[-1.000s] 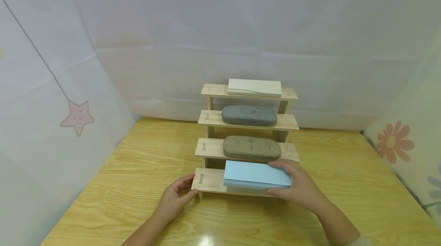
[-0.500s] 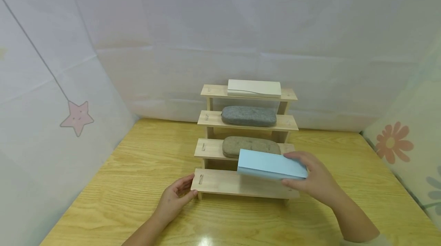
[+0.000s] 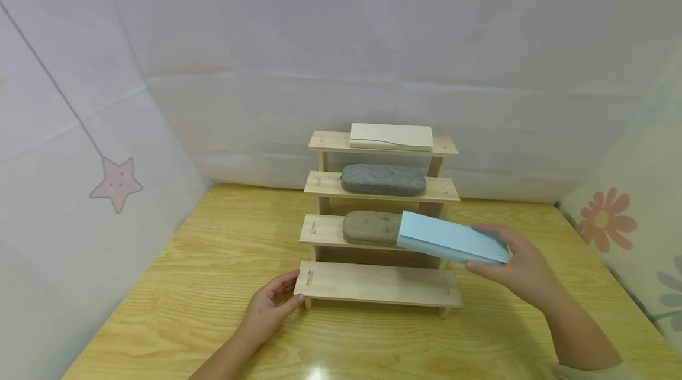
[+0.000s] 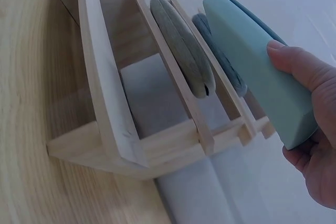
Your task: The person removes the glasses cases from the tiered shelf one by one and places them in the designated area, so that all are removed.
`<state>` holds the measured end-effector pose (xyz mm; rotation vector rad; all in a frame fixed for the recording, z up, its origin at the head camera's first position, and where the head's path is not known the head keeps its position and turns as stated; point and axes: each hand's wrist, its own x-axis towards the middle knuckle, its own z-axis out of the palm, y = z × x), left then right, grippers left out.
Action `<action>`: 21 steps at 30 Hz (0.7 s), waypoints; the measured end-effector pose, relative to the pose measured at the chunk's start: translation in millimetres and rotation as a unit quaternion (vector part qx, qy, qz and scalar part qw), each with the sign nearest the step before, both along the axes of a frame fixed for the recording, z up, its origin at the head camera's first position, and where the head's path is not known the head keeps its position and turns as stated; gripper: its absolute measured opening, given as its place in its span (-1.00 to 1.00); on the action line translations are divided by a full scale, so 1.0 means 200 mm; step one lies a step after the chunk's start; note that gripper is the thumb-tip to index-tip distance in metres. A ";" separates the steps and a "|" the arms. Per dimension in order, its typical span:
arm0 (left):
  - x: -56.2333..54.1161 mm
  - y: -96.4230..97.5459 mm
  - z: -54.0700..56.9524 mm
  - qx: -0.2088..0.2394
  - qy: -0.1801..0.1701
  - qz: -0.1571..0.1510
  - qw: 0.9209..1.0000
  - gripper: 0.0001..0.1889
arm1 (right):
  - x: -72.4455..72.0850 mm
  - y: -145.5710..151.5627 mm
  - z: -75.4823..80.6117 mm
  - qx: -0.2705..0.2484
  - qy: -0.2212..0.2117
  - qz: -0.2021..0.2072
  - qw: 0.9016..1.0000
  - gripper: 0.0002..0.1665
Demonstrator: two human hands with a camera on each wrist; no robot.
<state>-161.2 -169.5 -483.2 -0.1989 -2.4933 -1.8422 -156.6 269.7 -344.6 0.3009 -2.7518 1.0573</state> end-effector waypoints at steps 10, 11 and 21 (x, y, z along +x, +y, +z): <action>-0.01 0.00 -0.01 0.008 0.000 -0.001 1.000 -0.46 | -0.01 0.14 0.02 0.001 -0.036 -0.034 0.999 -0.12; -0.01 0.00 -0.01 0.010 -0.001 -0.001 1.000 -0.47 | -0.02 0.16 0.02 -0.001 -0.040 -0.036 0.999 -0.11; -0.01 0.00 -0.02 0.010 0.011 -0.004 1.000 -0.47 | -0.05 0.30 -0.01 0.011 -0.036 -0.067 0.997 -0.10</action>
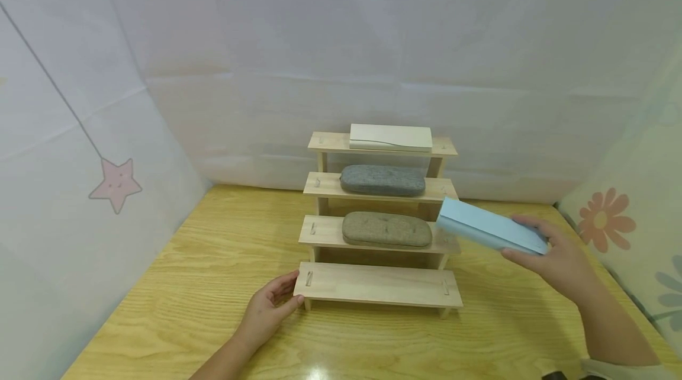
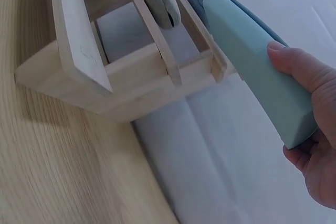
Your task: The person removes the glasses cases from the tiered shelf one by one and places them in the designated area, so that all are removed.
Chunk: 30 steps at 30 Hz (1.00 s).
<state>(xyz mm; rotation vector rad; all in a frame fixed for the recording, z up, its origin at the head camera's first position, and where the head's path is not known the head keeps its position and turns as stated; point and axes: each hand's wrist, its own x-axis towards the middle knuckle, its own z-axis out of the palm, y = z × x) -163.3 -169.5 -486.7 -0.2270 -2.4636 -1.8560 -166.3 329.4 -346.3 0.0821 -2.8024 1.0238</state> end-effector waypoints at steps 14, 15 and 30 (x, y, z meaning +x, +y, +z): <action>0.00 0.00 0.00 0.009 -0.004 0.002 1.000 -0.48 | 0.01 0.11 -0.01 0.023 0.008 -0.005 1.000 -0.08; 0.00 0.00 0.00 0.009 -0.004 0.001 1.000 -0.48 | 0.01 0.11 -0.01 0.025 0.007 -0.008 1.000 -0.08; 0.00 0.00 0.01 0.004 -0.012 0.003 1.000 -0.46 | 0.00 0.21 -0.04 0.029 0.058 -0.022 0.998 -0.14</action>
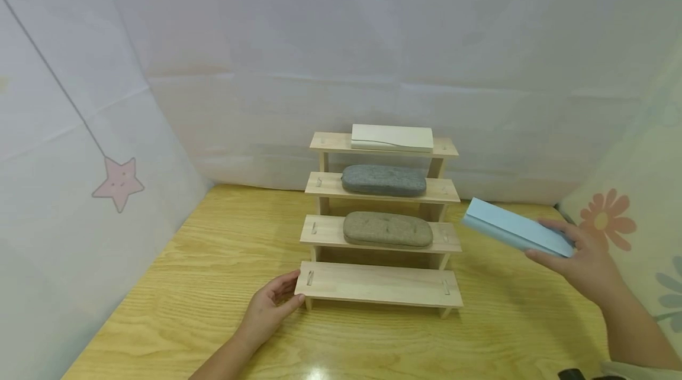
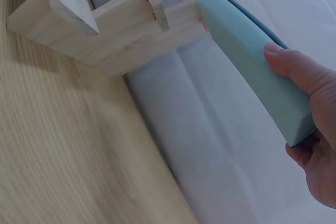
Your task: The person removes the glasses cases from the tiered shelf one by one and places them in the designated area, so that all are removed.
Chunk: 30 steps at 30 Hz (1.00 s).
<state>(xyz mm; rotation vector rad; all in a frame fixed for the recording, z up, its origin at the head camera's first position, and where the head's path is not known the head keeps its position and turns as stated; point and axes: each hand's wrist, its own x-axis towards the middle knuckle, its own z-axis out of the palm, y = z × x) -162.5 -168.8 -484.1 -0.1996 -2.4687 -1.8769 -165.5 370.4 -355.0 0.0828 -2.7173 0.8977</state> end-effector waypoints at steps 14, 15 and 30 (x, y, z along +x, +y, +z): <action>-0.01 0.00 0.00 -0.003 0.005 0.002 1.000 -0.46 | -0.05 0.08 -0.16 -0.006 -0.070 -0.025 0.997 -0.05; -0.01 0.00 0.00 -0.003 0.004 0.001 1.000 -0.46 | -0.05 0.08 -0.17 -0.007 -0.071 -0.026 0.997 -0.05; 0.00 0.00 -0.01 0.000 0.005 -0.001 1.000 -0.46 | -0.09 0.12 -0.38 -0.011 -0.100 -0.027 0.995 -0.02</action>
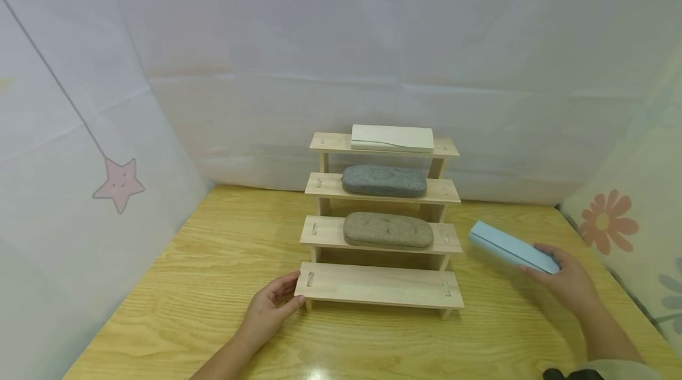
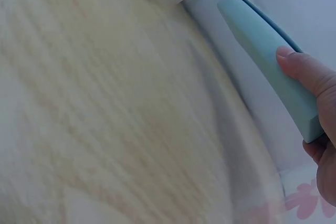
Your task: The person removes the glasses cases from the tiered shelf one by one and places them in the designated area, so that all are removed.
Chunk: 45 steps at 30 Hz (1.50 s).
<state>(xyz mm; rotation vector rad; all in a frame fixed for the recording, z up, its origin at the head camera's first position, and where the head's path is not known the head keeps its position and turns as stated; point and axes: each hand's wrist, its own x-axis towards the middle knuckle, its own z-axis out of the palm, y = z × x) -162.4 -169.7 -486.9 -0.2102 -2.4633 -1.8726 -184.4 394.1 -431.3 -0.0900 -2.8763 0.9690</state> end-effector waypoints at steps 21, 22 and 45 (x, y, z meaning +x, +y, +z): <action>0.00 0.00 0.00 0.004 -0.001 0.005 1.000 -0.47 | -0.03 0.00 -0.19 -0.019 -0.038 -0.012 0.999 0.05; 0.00 0.00 0.00 0.003 -0.001 0.004 1.000 -0.47 | -0.03 0.00 -0.20 -0.018 -0.038 -0.013 0.999 0.06; 0.01 0.00 0.02 0.004 -0.004 -0.001 1.000 -0.46 | -0.04 0.02 -0.24 -0.010 -0.044 -0.012 0.999 0.08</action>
